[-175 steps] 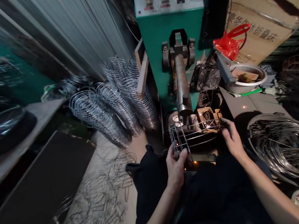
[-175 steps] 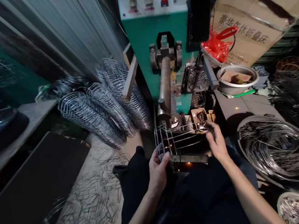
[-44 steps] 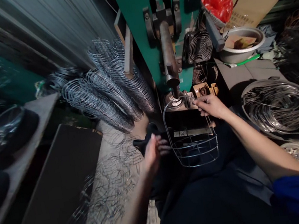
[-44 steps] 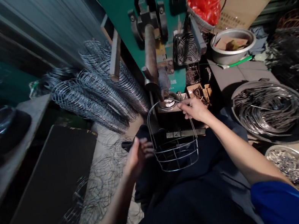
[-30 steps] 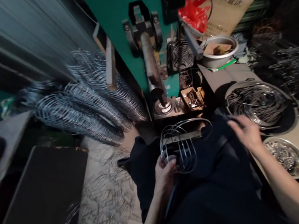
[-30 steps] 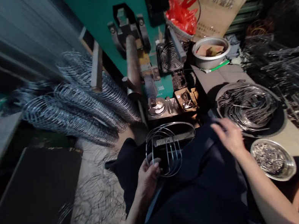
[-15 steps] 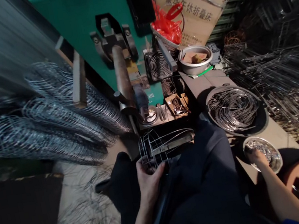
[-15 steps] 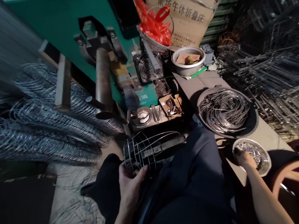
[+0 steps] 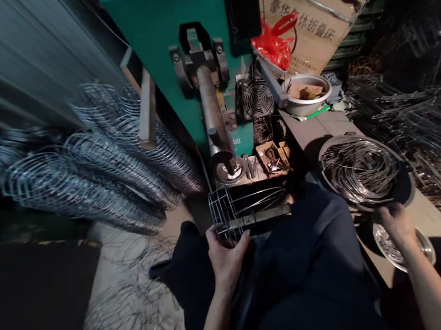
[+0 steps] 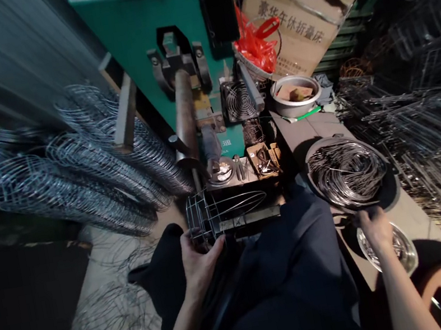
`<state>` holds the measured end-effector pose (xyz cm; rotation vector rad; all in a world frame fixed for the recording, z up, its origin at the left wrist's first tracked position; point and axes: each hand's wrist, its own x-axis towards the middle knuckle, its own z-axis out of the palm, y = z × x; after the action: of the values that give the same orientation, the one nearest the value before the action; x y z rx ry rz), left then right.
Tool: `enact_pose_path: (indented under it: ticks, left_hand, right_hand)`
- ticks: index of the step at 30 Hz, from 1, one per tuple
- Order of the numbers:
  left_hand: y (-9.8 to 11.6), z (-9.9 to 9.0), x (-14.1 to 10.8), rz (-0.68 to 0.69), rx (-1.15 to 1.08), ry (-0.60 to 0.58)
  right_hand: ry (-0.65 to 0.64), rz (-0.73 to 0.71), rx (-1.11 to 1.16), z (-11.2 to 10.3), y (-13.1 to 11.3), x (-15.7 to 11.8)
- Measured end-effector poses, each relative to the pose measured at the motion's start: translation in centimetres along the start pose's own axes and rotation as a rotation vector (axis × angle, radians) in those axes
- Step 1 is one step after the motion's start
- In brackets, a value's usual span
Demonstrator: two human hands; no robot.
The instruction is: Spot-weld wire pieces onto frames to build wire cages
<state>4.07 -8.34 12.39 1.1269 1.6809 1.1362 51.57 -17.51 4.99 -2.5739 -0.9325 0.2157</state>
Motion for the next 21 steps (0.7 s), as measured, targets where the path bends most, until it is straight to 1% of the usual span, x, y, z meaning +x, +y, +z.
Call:
enact_pose_path:
  ticks: [1,2,3,4,5,6,7,9,10,11,12,14,16,18,21]
  left_hand:
    - [0.0,0.1,0.1,0.012,0.008,0.007]
    - [0.1,0.2,0.2,0.022,0.013,0.017]
    - [0.3,0.3,0.2,0.029,0.018,0.024]
    - [0.4,0.4,0.2,0.035,0.022,0.031]
    - [0.6,0.4,0.2,0.038,0.026,0.036]
    - [0.9,0.4,0.2,0.039,0.031,0.042]
    - [1.1,0.3,0.2,0.038,0.039,0.045]
    - [1.4,0.1,0.1,0.036,0.062,0.051]
    - [1.5,-0.1,0.2,0.036,0.076,0.054]
    - [1.6,-0.2,0.2,0.037,0.090,0.056]
    - [1.6,-0.3,0.3,0.041,0.101,0.057]
    - [1.7,-0.4,0.5,0.050,0.103,0.056]
    - [1.7,-0.5,0.8,0.052,0.088,0.051]
    - [1.8,-0.4,1.2,0.046,0.077,0.049]
    - [1.9,-0.4,1.7,0.040,0.088,0.069]
  right_hand:
    - [-0.005,-0.052,0.087,-0.2,-3.2,0.2]
    - [-0.033,-0.122,0.271,-0.4,-6.7,0.1]
    - [-0.059,-0.230,0.460,-0.5,-10.4,-0.3]
    - [-0.119,-0.360,0.601,-0.6,-14.2,-1.0]
    - [-0.213,-0.485,0.665,-0.7,-17.8,-1.9]
    - [-0.277,-0.592,0.694,-0.9,-21.1,-3.0]
    - [-0.361,-0.696,0.694,-1.0,-23.9,-4.1]
    - [-0.498,-0.878,0.679,-1.4,-28.3,-6.2]
    - [-0.543,-0.970,0.649,-1.5,-29.7,-7.0]
    - [-0.560,-1.059,0.610,-1.5,-30.8,-7.6]
    - [-0.556,-1.146,0.558,-1.4,-31.6,-8.0]
    - [-0.511,-1.282,0.441,-0.8,-32.3,-8.3]
    - [-0.469,-1.348,0.342,0.1,-32.5,-8.4]
    - [-0.420,-1.375,0.261,1.1,-32.3,-8.5]
    - [-0.299,-1.401,0.186,2.0,-32.3,-9.1]
